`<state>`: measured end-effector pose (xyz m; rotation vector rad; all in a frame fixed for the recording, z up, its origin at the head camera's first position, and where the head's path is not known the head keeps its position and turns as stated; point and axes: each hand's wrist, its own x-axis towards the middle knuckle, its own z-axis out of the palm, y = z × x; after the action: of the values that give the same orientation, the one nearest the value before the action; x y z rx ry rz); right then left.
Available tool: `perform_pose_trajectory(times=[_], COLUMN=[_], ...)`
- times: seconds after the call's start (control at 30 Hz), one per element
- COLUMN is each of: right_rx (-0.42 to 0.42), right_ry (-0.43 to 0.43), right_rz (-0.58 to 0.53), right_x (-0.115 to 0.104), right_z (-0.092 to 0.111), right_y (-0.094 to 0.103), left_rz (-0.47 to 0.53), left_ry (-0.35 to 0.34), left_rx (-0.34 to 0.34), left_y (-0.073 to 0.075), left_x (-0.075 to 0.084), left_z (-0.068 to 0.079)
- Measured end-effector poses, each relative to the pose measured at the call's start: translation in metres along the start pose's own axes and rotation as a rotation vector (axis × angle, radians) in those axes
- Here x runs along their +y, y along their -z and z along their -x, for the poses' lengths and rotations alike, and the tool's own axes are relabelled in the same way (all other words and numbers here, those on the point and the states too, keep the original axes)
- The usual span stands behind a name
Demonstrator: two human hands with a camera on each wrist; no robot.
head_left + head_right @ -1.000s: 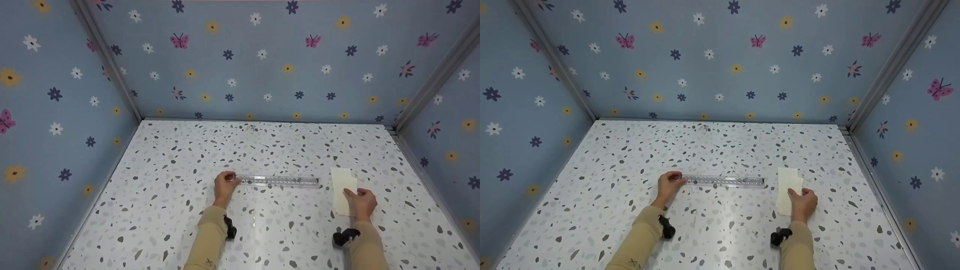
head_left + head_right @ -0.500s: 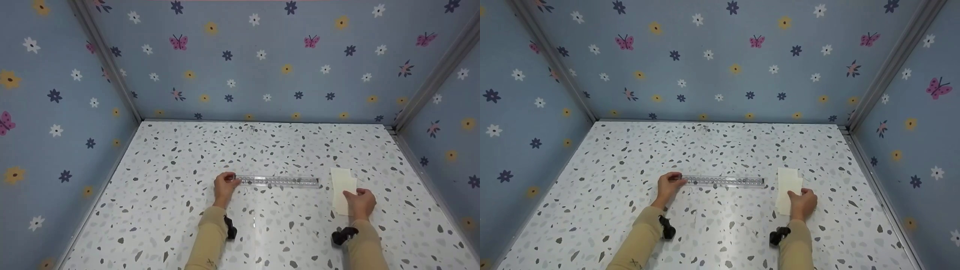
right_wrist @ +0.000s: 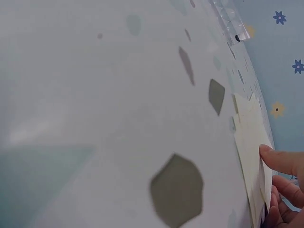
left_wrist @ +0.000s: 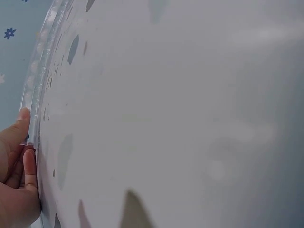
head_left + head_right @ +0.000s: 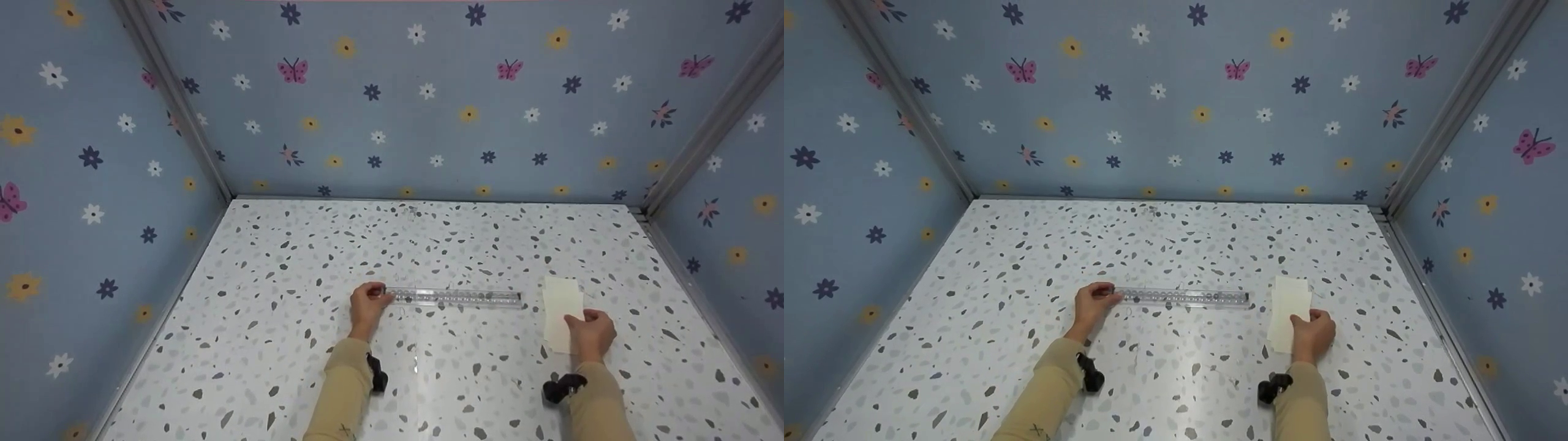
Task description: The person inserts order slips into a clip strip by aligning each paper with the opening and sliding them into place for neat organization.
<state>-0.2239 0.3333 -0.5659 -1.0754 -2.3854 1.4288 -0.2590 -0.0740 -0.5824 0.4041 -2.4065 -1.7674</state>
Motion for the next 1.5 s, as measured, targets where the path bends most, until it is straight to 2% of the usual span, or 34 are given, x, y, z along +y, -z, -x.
perform_pose_trajectory(times=[0.27, 0.57, 0.83, 1.1, 1.27, 1.5], right_rx=[0.033, 0.028, 0.042, -0.012, -0.059, -0.121], right_ry=[0.046, 0.033, 0.114, 0.129, 0.106, 0.054], right_rz=[0.024, 0.031, -0.001, 0.023, 0.012, -0.007], right_x=[0.003, 0.001, 0.003, 0.003, 0.001, -0.002], right_z=[-0.001, -0.001, 0.005, 0.010, 0.014, 0.015], right_y=[-0.001, 0.001, 0.005, 0.014, 0.019, 0.022], left_rz=[0.035, 0.013, 0.020, 0.032, 0.018, 0.030], left_ry=[-0.023, -0.037, -0.029, -0.031, -0.055, -0.037], left_rx=[-0.016, -0.002, 0.007, 0.003, 0.015, 0.016], left_y=[0.002, 0.000, 0.000, 0.000, 0.000, -0.001], left_x=[0.002, 0.001, 0.001, 0.000, -0.001, 0.000], left_z=[0.003, 0.003, 0.003, 0.003, 0.003, 0.001])
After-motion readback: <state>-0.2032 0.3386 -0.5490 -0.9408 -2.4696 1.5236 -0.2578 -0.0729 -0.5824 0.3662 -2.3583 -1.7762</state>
